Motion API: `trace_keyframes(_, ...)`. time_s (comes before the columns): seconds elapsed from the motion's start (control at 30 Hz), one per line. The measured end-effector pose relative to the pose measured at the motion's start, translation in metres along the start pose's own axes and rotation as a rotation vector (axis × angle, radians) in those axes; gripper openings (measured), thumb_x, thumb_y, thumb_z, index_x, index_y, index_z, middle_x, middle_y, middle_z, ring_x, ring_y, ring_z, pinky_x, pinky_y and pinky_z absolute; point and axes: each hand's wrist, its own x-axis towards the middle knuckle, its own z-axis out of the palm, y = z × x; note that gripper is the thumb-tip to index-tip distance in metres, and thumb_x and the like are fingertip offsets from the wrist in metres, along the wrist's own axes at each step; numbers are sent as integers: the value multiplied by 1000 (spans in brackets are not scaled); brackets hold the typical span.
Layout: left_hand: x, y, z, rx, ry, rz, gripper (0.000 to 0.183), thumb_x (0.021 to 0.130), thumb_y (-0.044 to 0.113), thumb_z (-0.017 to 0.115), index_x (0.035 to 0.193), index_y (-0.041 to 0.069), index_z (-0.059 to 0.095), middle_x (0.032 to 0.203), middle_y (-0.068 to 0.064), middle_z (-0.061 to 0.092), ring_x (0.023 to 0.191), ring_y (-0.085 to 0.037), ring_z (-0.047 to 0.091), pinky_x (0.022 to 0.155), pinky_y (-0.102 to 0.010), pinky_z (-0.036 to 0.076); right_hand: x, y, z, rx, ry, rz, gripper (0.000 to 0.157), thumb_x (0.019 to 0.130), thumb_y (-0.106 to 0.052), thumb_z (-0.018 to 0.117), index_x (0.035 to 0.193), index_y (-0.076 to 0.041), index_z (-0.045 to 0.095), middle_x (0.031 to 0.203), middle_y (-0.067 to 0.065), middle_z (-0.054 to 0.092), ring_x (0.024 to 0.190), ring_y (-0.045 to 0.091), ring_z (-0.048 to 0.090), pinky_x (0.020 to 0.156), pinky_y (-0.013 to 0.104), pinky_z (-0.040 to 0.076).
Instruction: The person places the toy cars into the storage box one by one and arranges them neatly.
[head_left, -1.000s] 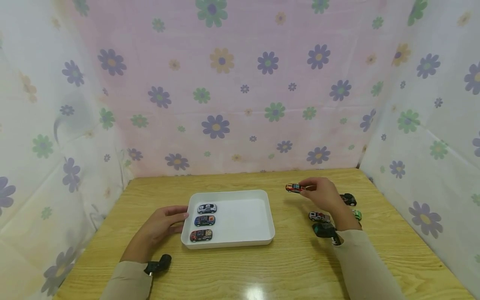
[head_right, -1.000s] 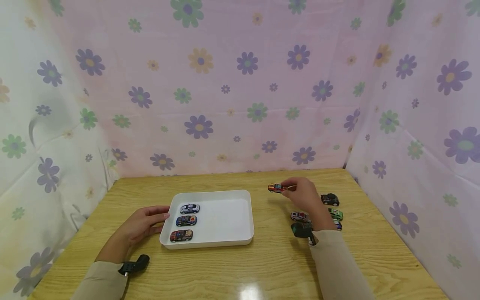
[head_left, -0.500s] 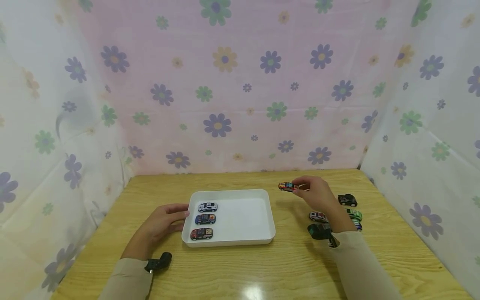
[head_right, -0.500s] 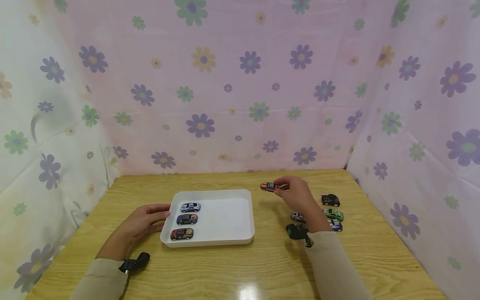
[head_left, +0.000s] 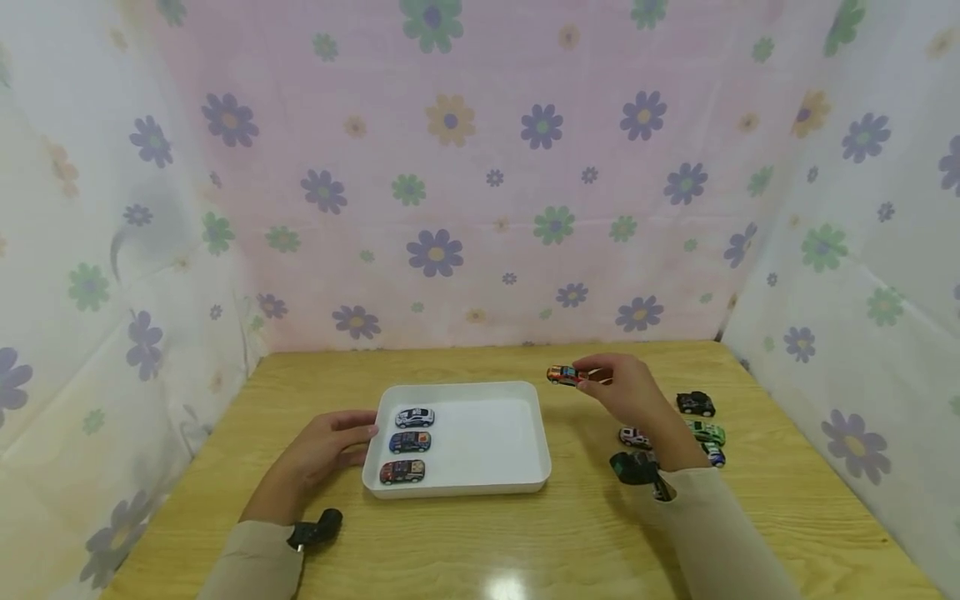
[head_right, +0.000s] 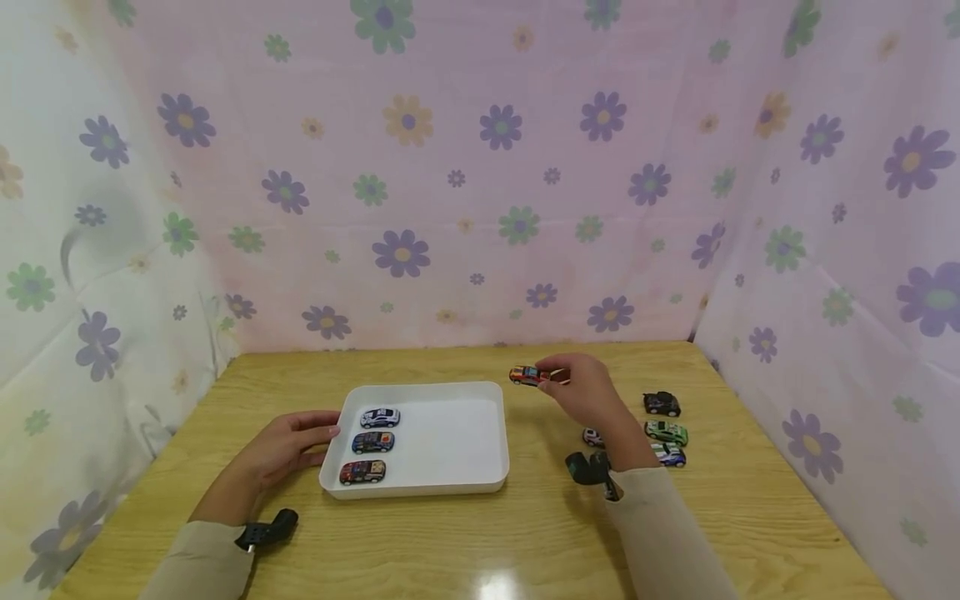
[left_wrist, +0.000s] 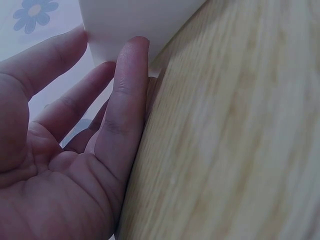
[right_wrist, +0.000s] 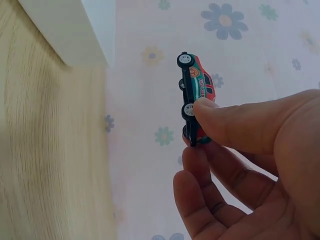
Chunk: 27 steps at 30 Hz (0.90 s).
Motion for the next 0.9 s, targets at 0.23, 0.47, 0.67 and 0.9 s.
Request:
trace_keyframes(0.23, -3, -2, -1, 15, 2, 1, 62, 97, 28, 75, 147, -1, 53, 151, -22, 53, 117, -22, 67, 93, -37, 62, 6, -9, 10, 2, -22, -54, 31, 98, -20, 73, 129, -19, 73, 129, 7, 70, 110, 27, 70, 86, 43, 62)
trace_keyframes(0.47, -1, 1, 1, 23, -2, 3, 62, 97, 29, 75, 147, 0, 54, 150, -21, 55, 117, -23, 68, 93, -38, 62, 11, -19, 15, 3, -54, -68, 29, 98, -21, 74, 126, -19, 74, 126, 4, 72, 108, 25, 70, 86, 42, 62)
trace_keyframes(0.67, 0, 0, 1, 17, 0, 11, 60, 97, 29, 75, 147, 1, 55, 149, -20, 56, 117, -23, 68, 93, -38, 62, 18, -29, 21, 22, -74, -69, 27, 97, -19, 74, 124, -19, 75, 121, 4, 73, 106, 24, 70, 83, 39, 62)
trace_keyframes(0.9, 0, -1, 2, 3, 7, 18, 55, 98, 23, 73, 145, -1, 56, 148, -21, 57, 116, -23, 68, 93, -38, 62, 29, -41, 34, 42, -92, -65, 26, 96, -16, 75, 122, -17, 77, 118, 5, 74, 104, 24, 70, 81, 36, 61)
